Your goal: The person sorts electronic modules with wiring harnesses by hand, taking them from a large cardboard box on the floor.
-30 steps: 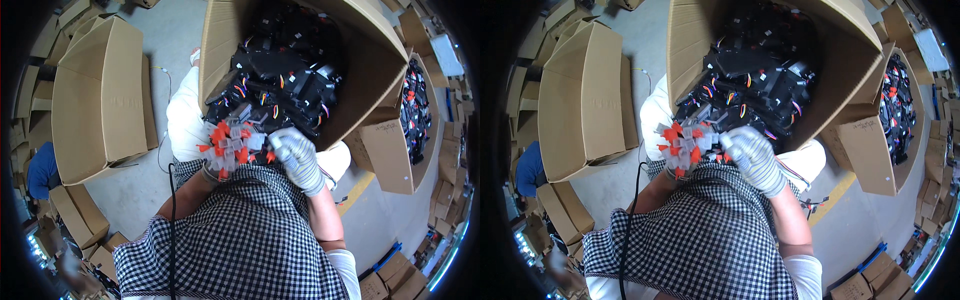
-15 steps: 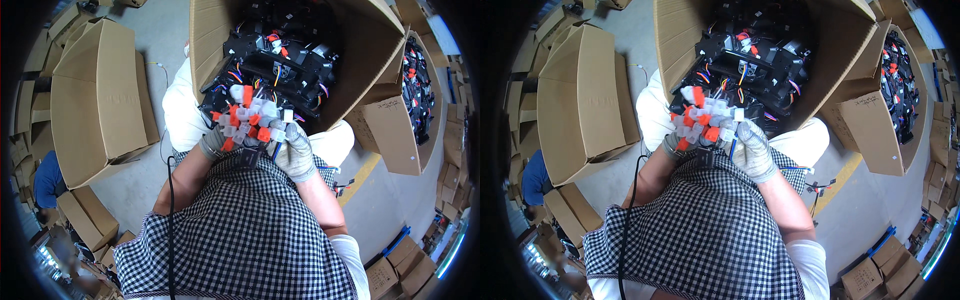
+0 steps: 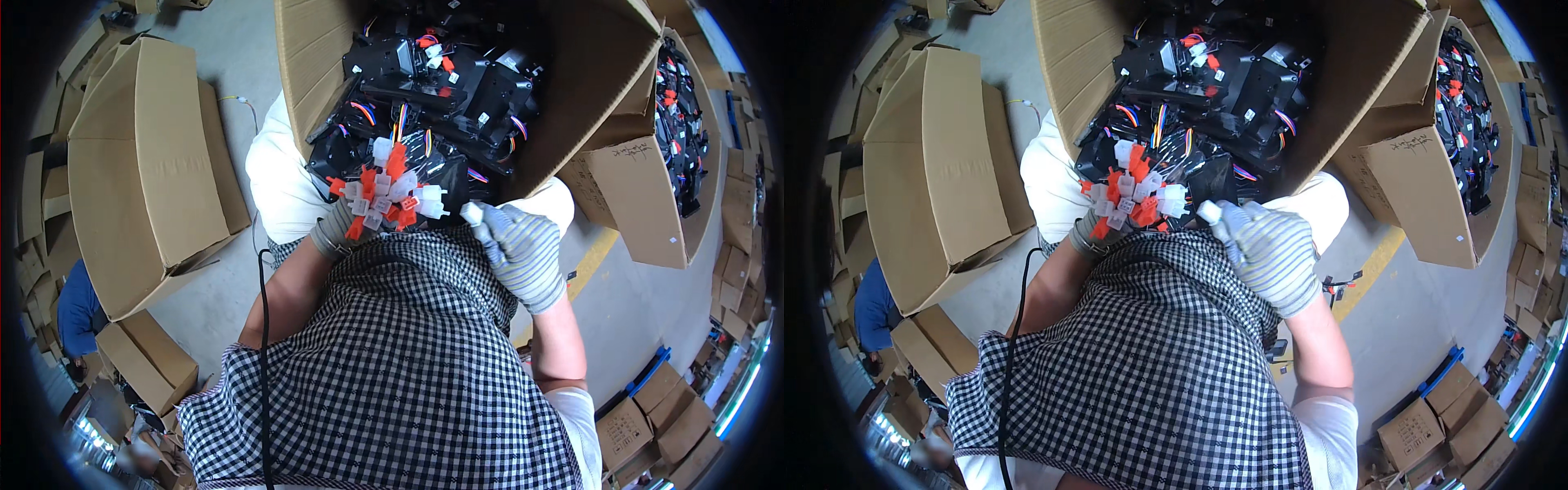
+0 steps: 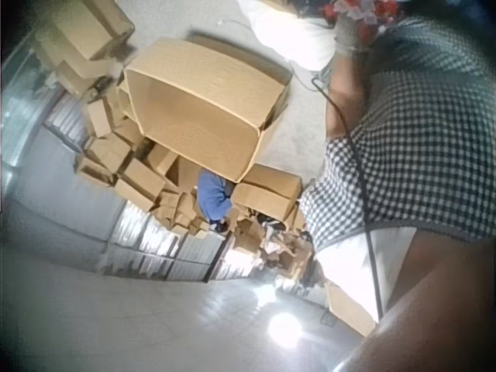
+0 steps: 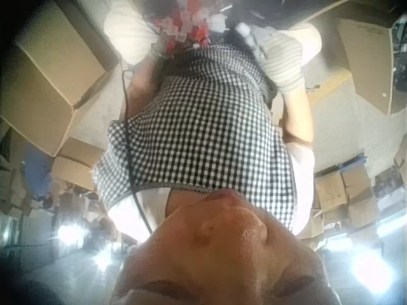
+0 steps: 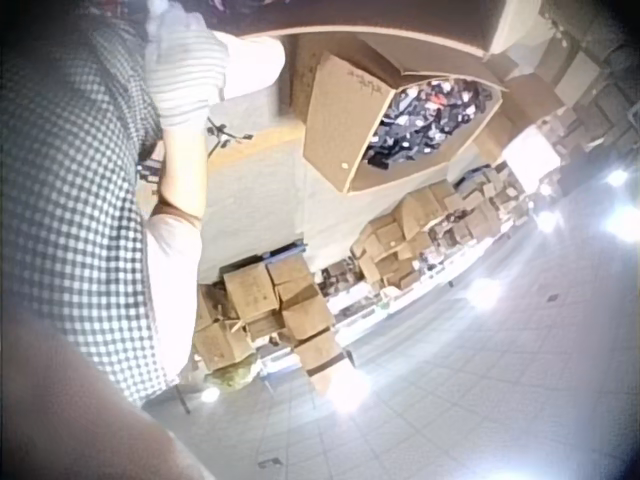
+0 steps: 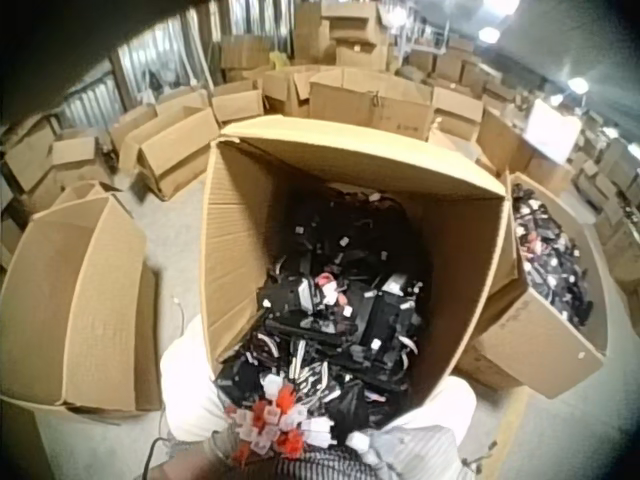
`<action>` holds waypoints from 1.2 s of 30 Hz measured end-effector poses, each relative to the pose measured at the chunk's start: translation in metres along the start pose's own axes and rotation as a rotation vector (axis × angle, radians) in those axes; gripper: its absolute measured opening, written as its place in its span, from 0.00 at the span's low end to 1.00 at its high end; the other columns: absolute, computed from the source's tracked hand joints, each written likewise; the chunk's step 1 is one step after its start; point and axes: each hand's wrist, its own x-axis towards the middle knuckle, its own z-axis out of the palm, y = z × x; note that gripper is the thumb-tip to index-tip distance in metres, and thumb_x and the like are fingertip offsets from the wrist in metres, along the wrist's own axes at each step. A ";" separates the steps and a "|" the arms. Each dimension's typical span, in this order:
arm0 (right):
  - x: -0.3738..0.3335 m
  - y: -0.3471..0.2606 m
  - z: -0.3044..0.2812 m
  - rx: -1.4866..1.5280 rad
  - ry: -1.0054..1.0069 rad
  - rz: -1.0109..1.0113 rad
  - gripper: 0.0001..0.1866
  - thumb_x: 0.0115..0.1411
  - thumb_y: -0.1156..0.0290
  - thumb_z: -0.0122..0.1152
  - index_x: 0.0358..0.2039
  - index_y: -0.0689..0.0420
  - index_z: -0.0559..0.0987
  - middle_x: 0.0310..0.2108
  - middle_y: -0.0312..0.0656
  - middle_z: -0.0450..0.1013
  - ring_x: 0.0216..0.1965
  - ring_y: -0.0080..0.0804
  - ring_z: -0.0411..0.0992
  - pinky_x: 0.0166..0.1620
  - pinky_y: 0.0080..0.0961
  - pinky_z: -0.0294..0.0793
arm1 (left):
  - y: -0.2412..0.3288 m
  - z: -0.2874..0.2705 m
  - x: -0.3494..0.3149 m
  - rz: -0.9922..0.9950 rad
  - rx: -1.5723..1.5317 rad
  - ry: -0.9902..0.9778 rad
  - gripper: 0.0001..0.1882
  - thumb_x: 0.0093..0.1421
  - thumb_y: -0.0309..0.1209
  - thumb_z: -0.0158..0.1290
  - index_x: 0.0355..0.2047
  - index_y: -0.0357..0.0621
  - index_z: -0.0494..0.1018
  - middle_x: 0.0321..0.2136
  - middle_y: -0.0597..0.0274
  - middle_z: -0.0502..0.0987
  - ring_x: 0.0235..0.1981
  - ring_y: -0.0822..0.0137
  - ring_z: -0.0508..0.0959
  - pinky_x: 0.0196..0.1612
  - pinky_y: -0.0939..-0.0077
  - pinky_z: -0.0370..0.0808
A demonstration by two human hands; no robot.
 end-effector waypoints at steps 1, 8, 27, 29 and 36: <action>0.007 -0.004 -0.007 0.000 -0.002 0.005 0.10 0.55 0.69 0.52 0.37 0.57 0.76 0.21 0.42 0.71 0.21 0.36 0.72 0.24 0.31 0.69 | 0.025 -0.024 0.015 0.106 0.157 0.024 0.24 0.58 0.34 0.43 0.56 0.53 0.60 0.42 0.56 0.69 0.33 0.62 0.72 0.25 0.71 0.65; 0.038 -0.009 -0.014 -0.387 -0.490 -0.146 0.12 0.57 0.62 0.49 0.31 0.56 0.76 0.18 0.42 0.71 0.20 0.39 0.72 0.22 0.35 0.67 | 0.049 -0.048 0.019 -0.157 -0.405 -0.073 0.22 0.55 0.31 0.48 0.52 0.47 0.65 0.45 0.57 0.71 0.43 0.56 0.73 0.45 0.65 0.71; -0.006 0.006 0.040 -0.288 -0.678 -0.121 0.14 0.59 0.62 0.45 0.26 0.56 0.76 0.19 0.43 0.72 0.21 0.41 0.72 0.24 0.36 0.70 | 0.069 -0.047 0.012 -0.103 -0.017 -0.303 0.40 0.51 0.55 0.45 0.59 0.41 0.59 0.59 0.45 0.58 0.62 0.48 0.53 0.65 0.53 0.39; -0.010 0.005 0.042 -0.297 -0.656 -0.125 0.13 0.58 0.63 0.45 0.26 0.56 0.75 0.18 0.43 0.71 0.20 0.40 0.72 0.22 0.37 0.69 | 0.071 -0.048 0.012 -0.112 -0.065 -0.334 0.41 0.51 0.55 0.43 0.60 0.41 0.58 0.60 0.46 0.58 0.63 0.48 0.53 0.65 0.51 0.39; -0.006 -0.007 0.035 -0.331 -0.696 -0.086 0.09 0.55 0.68 0.46 0.29 0.56 0.74 0.21 0.44 0.73 0.22 0.39 0.75 0.23 0.36 0.72 | 0.082 -0.070 0.025 -0.127 0.064 -0.589 0.33 0.57 0.55 0.37 0.59 0.52 0.58 0.57 0.55 0.63 0.54 0.53 0.64 0.57 0.49 0.53</action>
